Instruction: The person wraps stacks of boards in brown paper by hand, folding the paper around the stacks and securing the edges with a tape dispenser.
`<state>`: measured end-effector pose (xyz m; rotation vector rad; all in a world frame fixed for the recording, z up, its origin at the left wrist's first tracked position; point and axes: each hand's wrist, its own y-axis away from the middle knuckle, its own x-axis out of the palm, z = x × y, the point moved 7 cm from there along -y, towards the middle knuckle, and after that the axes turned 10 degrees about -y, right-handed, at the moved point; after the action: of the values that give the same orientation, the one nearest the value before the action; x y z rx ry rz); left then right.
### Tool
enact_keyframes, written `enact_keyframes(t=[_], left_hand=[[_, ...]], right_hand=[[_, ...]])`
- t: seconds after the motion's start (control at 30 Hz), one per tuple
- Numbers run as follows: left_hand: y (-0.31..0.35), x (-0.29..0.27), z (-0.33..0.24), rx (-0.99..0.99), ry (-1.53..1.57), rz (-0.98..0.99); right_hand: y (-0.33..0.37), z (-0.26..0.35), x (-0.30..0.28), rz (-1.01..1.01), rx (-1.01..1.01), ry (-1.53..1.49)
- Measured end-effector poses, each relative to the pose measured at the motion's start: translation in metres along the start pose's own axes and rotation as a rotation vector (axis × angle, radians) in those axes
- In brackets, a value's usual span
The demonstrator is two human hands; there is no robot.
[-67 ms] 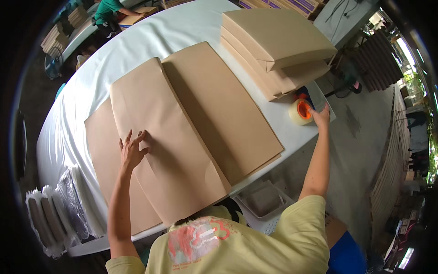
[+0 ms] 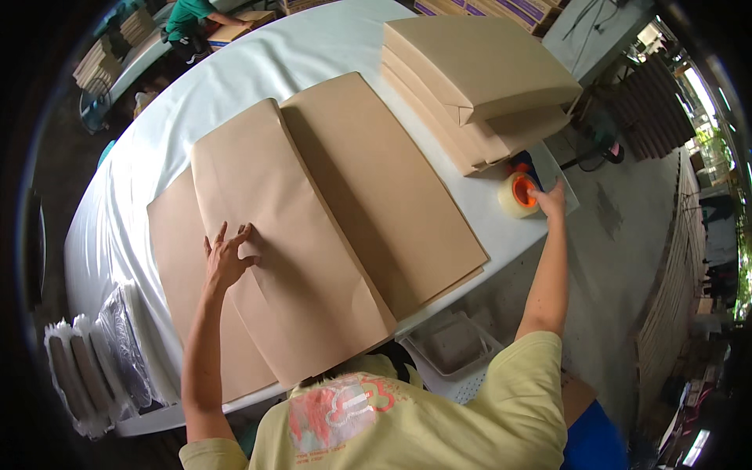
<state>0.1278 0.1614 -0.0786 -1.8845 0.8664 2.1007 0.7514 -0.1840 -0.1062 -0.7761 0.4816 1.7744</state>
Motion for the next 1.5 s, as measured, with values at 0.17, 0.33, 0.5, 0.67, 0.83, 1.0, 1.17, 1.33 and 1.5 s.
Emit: enact_keyframes(t=[0.17, 0.33, 0.5, 0.67, 0.83, 1.0, 1.17, 1.33, 1.5], left_hand=[[0.009, -0.001, 0.013, 0.001, -0.036, -0.015], [0.004, 0.005, 0.011, 0.042, -0.024, -0.049], [0.01, 0.004, 0.013, 0.067, 0.055, -0.01], [0.014, 0.011, 0.018, 0.135, 0.156, -0.036], [0.016, 0.012, 0.015, 0.261, 0.143, -0.168], [0.014, 0.023, 0.012, 0.298, 0.135, -0.227], [0.006, 0.035, 0.021, 0.293, 0.095, -0.26], [0.01, 0.031, 0.011, 0.311, 0.137, -0.189], [0.016, 0.027, 0.026, 0.298, 0.228, -0.209]], right_hand=[[0.001, 0.005, 0.046, -0.001, 0.071, 0.279], [0.01, -0.123, 0.033, -0.196, 0.433, -0.912], [0.096, -0.123, 0.001, -0.17, 0.68, -1.52], [0.194, -0.034, -0.039, -0.317, 0.273, -1.885], [0.293, 0.14, -0.016, -0.062, -0.08, -1.89], [0.316, 0.278, 0.096, -0.049, -0.182, -1.477], [0.365, 0.435, 0.213, -0.057, -0.57, -1.244], [0.358, 0.46, 0.317, -0.15, -0.86, -1.206], [0.362, 0.443, 0.36, -0.228, -0.91, -0.997]])
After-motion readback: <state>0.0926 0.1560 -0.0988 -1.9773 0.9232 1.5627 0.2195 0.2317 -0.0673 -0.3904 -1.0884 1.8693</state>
